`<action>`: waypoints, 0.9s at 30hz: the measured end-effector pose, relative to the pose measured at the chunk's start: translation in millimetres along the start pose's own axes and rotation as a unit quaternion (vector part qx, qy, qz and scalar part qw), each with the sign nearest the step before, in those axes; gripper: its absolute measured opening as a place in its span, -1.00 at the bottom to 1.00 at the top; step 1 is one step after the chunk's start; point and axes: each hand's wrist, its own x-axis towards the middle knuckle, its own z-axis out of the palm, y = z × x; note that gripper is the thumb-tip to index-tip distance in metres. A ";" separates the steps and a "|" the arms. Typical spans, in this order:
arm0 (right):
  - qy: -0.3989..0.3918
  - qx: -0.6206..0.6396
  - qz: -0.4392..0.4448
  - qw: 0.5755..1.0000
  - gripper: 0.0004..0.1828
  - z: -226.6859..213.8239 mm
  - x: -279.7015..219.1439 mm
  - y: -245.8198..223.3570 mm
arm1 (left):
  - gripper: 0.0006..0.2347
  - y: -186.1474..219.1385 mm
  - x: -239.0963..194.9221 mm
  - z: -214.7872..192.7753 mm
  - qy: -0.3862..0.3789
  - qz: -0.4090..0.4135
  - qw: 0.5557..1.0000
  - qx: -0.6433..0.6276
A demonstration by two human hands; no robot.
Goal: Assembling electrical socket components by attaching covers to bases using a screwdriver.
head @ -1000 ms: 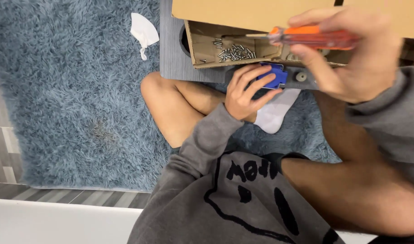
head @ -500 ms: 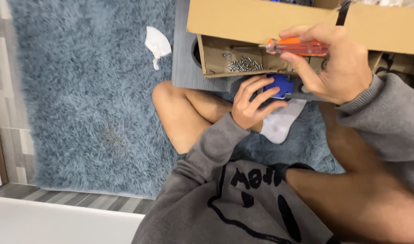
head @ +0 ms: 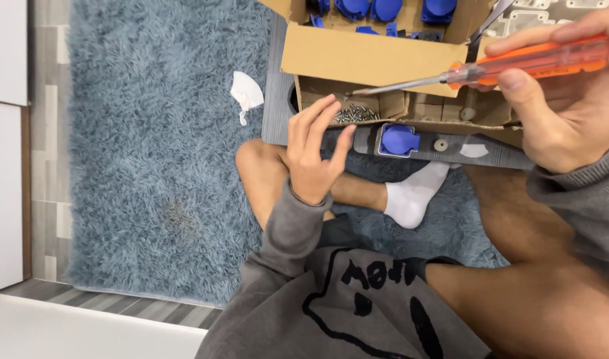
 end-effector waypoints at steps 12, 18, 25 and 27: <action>0.015 0.017 0.002 1.000 -0.46 -8.4 -5.3 -1.6 | -0.71 -6.9 17.6 10.0 -0.009 0.002 0.999 -0.036; 0.011 -0.011 -0.027 1.000 -0.46 -10.4 -2.9 1.2 | -0.74 -10.0 19.3 12.2 -0.009 -0.009 0.998 -0.055; -0.002 -0.019 -0.048 0.999 -0.45 -11.9 1.5 0.7 | -0.76 -13.9 20.7 9.1 0.000 -0.028 0.997 -0.066; -0.001 -0.015 -0.049 0.999 -0.45 -11.0 1.7 0.0 | -0.78 -14.3 21.5 9.2 0.009 -0.023 0.998 -0.059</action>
